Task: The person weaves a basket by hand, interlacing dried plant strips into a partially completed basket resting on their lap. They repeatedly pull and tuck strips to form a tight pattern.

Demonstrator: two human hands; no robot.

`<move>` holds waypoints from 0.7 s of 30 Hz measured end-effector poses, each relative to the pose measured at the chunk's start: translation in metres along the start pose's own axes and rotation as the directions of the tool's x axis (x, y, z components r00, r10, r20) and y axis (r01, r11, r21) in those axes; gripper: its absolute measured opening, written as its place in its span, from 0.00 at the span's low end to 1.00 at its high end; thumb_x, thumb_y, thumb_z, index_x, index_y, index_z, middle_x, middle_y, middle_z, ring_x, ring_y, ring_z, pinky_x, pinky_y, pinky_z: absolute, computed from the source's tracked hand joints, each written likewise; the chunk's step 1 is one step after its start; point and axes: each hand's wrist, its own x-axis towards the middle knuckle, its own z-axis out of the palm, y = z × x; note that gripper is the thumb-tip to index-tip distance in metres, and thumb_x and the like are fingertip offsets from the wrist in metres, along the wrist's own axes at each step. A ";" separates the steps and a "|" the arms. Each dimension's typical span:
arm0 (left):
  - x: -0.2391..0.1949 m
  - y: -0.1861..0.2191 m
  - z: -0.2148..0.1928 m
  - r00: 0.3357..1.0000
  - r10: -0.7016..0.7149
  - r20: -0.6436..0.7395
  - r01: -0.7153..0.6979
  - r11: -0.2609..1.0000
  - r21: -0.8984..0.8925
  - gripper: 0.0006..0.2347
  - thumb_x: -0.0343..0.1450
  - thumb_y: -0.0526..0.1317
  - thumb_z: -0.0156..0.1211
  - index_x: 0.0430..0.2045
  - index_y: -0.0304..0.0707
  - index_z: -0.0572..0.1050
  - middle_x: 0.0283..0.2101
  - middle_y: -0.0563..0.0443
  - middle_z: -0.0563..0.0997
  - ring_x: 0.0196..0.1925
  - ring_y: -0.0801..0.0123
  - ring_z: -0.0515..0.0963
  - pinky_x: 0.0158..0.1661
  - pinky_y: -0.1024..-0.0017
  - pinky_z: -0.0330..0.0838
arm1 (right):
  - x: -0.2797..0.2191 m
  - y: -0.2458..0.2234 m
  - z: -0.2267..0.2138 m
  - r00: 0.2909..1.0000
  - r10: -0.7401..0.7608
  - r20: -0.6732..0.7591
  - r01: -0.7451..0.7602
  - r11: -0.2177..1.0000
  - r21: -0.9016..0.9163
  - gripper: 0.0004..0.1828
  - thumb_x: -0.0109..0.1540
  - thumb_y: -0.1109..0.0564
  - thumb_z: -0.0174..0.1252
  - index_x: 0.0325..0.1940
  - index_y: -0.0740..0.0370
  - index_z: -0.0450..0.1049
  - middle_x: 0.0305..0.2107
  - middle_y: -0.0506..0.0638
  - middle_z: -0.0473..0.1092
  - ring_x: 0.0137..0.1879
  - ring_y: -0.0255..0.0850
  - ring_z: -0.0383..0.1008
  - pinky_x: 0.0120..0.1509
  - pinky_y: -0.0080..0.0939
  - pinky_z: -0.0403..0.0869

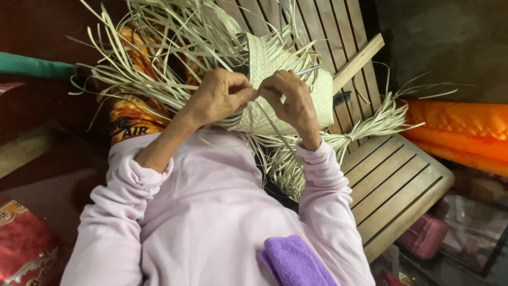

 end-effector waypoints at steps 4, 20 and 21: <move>-0.012 -0.003 -0.003 0.997 0.071 0.019 -0.071 0.997 0.012 0.11 0.75 0.34 0.61 0.19 0.38 0.78 0.15 0.55 0.74 0.20 0.77 0.73 0.24 0.77 0.70 | -0.006 0.015 -0.006 0.995 -0.100 0.030 0.103 0.990 -0.098 0.05 0.66 0.59 0.64 0.37 0.62 0.76 0.21 0.50 0.62 0.29 0.48 0.66 0.43 0.45 0.66; -0.031 -0.010 0.000 1.000 -0.015 0.002 0.015 0.997 0.076 0.04 0.72 0.37 0.63 0.29 0.38 0.82 0.22 0.46 0.80 0.24 0.69 0.78 0.27 0.69 0.73 | -0.015 0.018 0.014 0.995 0.001 -0.102 0.001 1.000 0.019 0.03 0.63 0.64 0.66 0.36 0.62 0.78 0.22 0.52 0.69 0.28 0.47 0.70 0.40 0.45 0.70; -0.026 -0.017 0.005 0.999 0.023 -0.047 -0.019 0.998 0.066 0.04 0.72 0.37 0.64 0.30 0.39 0.83 0.24 0.46 0.80 0.25 0.70 0.78 0.28 0.71 0.73 | -0.013 0.010 0.017 0.998 0.011 -0.067 -0.010 1.000 0.022 0.03 0.63 0.64 0.66 0.36 0.62 0.78 0.22 0.53 0.69 0.29 0.49 0.71 0.39 0.45 0.71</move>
